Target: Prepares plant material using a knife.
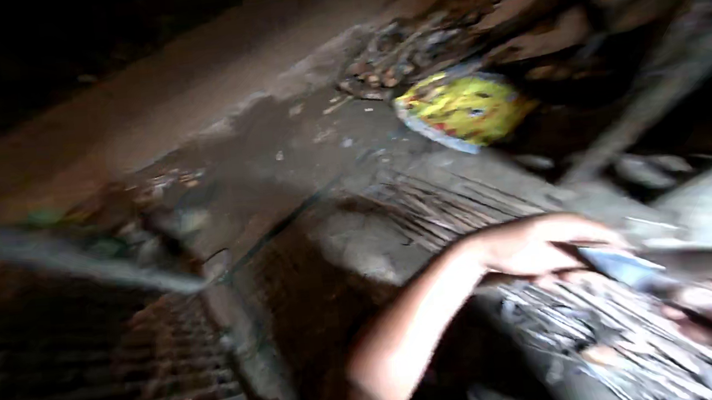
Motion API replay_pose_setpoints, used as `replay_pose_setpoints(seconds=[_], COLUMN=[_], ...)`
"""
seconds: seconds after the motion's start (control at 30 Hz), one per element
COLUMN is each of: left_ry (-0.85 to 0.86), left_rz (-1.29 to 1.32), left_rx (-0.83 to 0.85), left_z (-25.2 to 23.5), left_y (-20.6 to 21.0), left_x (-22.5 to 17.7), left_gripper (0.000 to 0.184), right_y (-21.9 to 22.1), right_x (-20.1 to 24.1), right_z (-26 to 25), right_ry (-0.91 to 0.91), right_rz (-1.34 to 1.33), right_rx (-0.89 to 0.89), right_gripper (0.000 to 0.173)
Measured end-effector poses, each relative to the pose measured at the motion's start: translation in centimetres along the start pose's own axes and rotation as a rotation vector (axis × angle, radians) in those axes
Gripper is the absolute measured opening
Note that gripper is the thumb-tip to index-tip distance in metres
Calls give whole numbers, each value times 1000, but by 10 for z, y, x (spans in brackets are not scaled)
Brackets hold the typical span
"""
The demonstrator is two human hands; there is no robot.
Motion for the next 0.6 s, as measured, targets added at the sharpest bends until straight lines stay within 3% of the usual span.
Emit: replay_pose_setpoints(seconds=[0.13, 0.23, 0.43, 0.6], left_ry=[-102, -97, -102, -91], left_rz=[-32, -60, -152, -358], left_rx=[35, -29, -222, -261], left_z=[3, 0, -5, -8], left_y=[0, 4, 12, 12], left_x=[8, 15, 12, 12], left_gripper=[12, 16, 24, 31], right_y=[14, 10, 4, 0], right_x=[2, -4, -6, -7], right_z=[-11, -14, -17, -18], right_ry=[-15, -46, -122, -193], right_rz=[-38, -73, -94, -83], right_rx=[-6, 8, -93, -245], right_gripper=[21, 22, 27, 33])
Point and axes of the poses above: each hand's wrist, its own z-axis away from the middle knuckle, its own y-axis out of the palm, x = y × z, the point moved 1 cm from there along -z, towards the middle knuckle, and after that the axes turned 15 degrees about -z, right-handed, at the moved point
